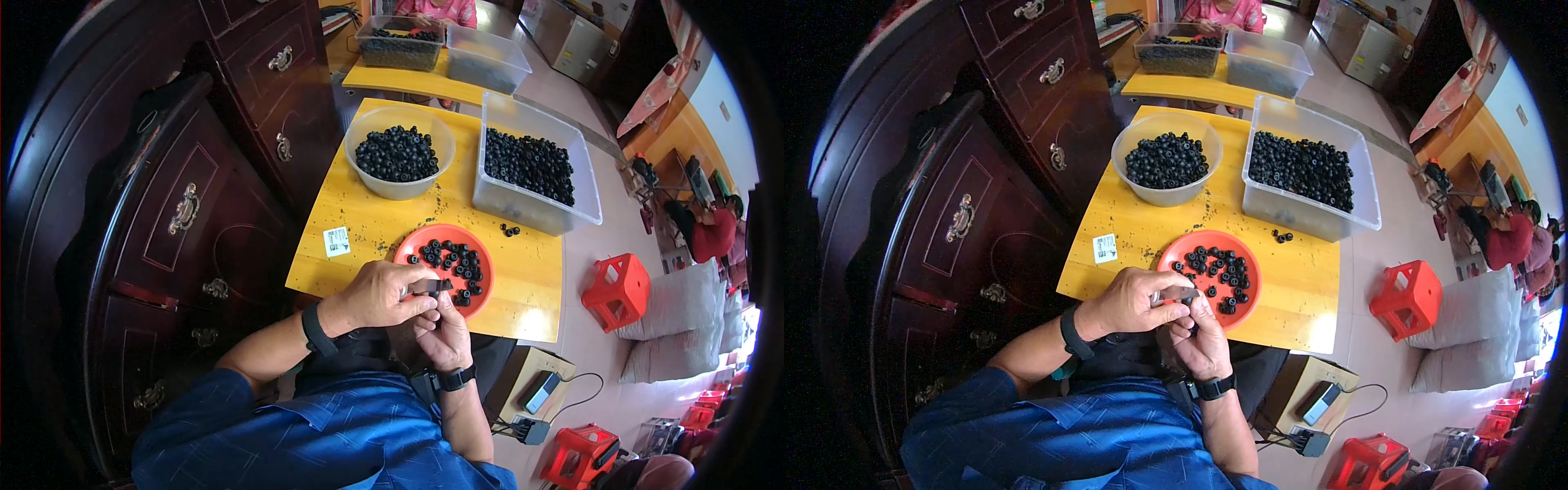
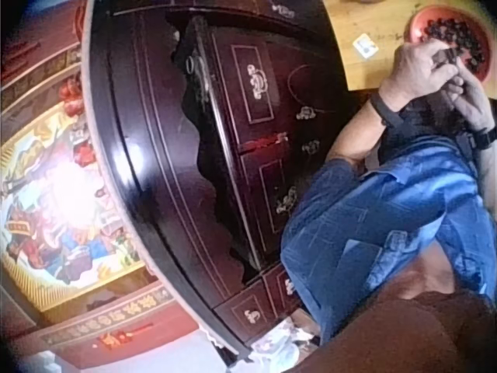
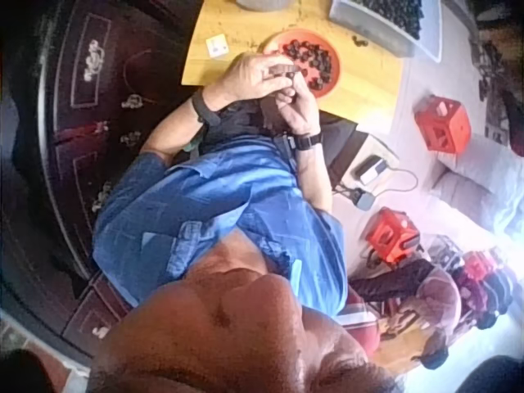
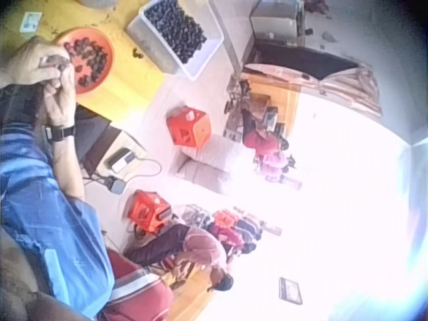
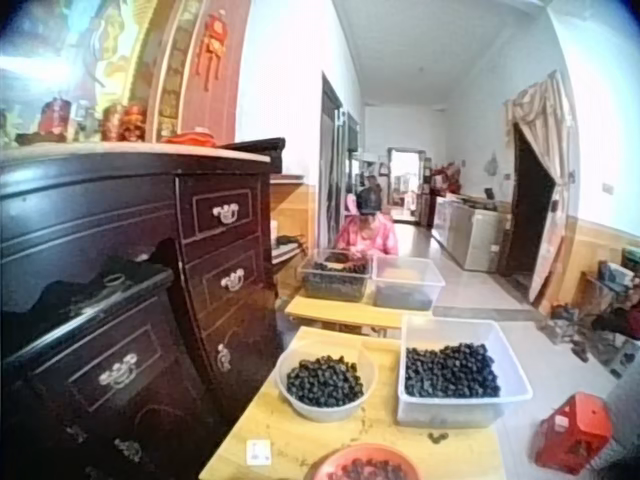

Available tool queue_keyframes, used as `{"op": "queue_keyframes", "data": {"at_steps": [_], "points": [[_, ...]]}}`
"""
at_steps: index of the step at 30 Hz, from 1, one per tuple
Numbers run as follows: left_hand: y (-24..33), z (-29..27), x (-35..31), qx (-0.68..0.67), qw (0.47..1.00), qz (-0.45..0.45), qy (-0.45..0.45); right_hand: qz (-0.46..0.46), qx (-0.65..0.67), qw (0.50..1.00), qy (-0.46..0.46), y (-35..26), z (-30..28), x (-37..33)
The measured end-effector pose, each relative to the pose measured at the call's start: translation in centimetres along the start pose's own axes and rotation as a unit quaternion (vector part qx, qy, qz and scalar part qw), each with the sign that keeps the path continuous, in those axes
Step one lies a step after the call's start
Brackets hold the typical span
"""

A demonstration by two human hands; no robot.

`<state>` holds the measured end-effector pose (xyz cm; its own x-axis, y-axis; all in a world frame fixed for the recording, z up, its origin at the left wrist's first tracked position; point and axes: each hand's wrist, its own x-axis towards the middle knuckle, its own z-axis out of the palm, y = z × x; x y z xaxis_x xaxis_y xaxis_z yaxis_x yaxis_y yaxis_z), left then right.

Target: The person is manually sorting or inspecting small black plastic or rubber components from a large container into a smaller plate.

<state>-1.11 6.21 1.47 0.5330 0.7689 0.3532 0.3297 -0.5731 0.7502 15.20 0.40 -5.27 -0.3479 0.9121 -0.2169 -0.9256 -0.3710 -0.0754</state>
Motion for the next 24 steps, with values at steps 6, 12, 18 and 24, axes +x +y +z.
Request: {"op": "queue_keyframes", "data": {"at_steps": [6, 12, 18, 24], "points": [[-0.2, 0.2, 0.5, -0.036, 0.998, -0.039, -0.023, 0.023, 0.006, 1.000, -0.020, -0.6, -0.4, 0.5], [-1.2, -1.9, 3.5, 0.118, 0.990, -0.043, -0.065, 0.018, 0.006, 0.999, 0.042, -1.1, -0.7, 0.8], [-2.8, -5.6, 9.0, 0.195, 0.964, -0.018, 0.182, 0.007, 0.009, 0.999, 0.038, -1.8, 1.0, 0.7], [-0.8, -0.8, 3.4, 0.120, 0.988, -0.070, -0.061, 0.012, 0.003, 1.000, -0.017, -2.1, -1.3, 1.6]]}}
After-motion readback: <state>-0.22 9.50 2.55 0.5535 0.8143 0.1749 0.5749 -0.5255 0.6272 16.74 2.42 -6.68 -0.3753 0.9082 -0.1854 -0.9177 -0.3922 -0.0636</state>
